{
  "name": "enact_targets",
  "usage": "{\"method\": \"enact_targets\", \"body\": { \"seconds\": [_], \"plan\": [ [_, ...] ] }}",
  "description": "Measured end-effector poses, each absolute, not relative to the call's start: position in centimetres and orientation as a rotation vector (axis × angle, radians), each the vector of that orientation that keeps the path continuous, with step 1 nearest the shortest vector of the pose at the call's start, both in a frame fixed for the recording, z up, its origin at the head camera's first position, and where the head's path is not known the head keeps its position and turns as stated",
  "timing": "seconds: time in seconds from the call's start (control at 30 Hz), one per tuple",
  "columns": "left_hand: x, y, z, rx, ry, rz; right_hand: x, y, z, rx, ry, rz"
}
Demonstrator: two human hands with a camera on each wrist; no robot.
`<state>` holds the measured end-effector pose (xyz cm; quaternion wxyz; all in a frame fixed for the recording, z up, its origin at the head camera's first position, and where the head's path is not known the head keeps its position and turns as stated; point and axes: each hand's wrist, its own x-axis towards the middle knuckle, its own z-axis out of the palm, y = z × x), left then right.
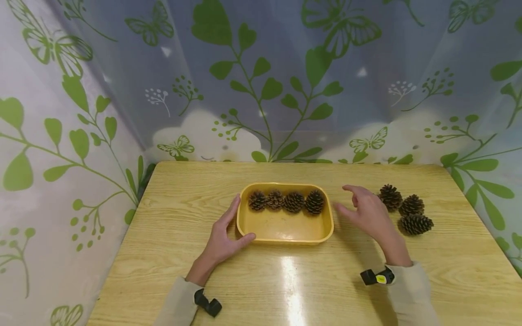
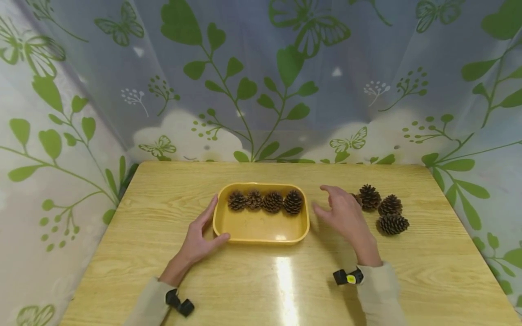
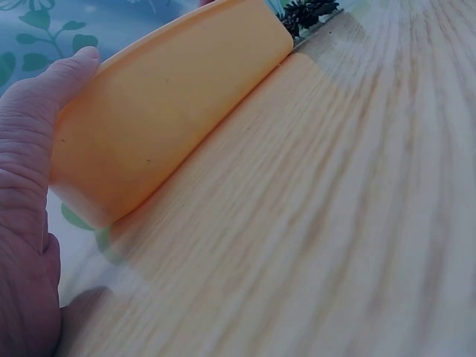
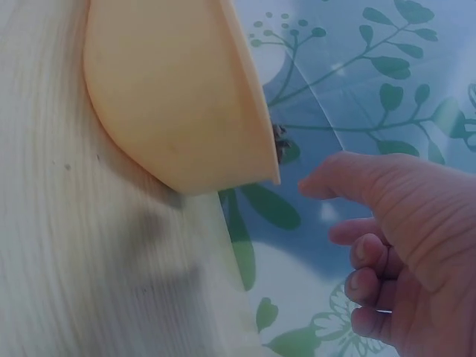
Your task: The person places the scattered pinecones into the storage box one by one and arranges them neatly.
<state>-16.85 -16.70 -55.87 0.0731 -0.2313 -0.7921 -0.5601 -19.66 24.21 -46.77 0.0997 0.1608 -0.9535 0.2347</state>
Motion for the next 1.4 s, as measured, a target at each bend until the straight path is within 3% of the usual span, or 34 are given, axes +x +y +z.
{"method": "enact_targets", "body": {
  "seconds": [0.27, 0.63, 0.93, 1.4],
  "plan": [
    [-16.8, -16.5, -55.7, -0.684, -2.379, -1.671, -19.4, 26.0, -46.0, 0.419, -2.858, 0.693],
    [-15.2, -16.1, -51.9, -0.681, -2.375, -1.699, -19.0, 28.3, -45.2, 0.283, -2.921, 0.637],
    [-16.6, -16.5, -55.6, -0.684, -2.367, -1.670, -19.0, 30.2, -45.2, 0.173, -3.027, 0.613],
    [-16.9, -16.5, -56.1, -0.697, -2.356, -1.687, -18.6, 31.4, -47.0, 0.134, -3.079, 0.586]
  ]
}}
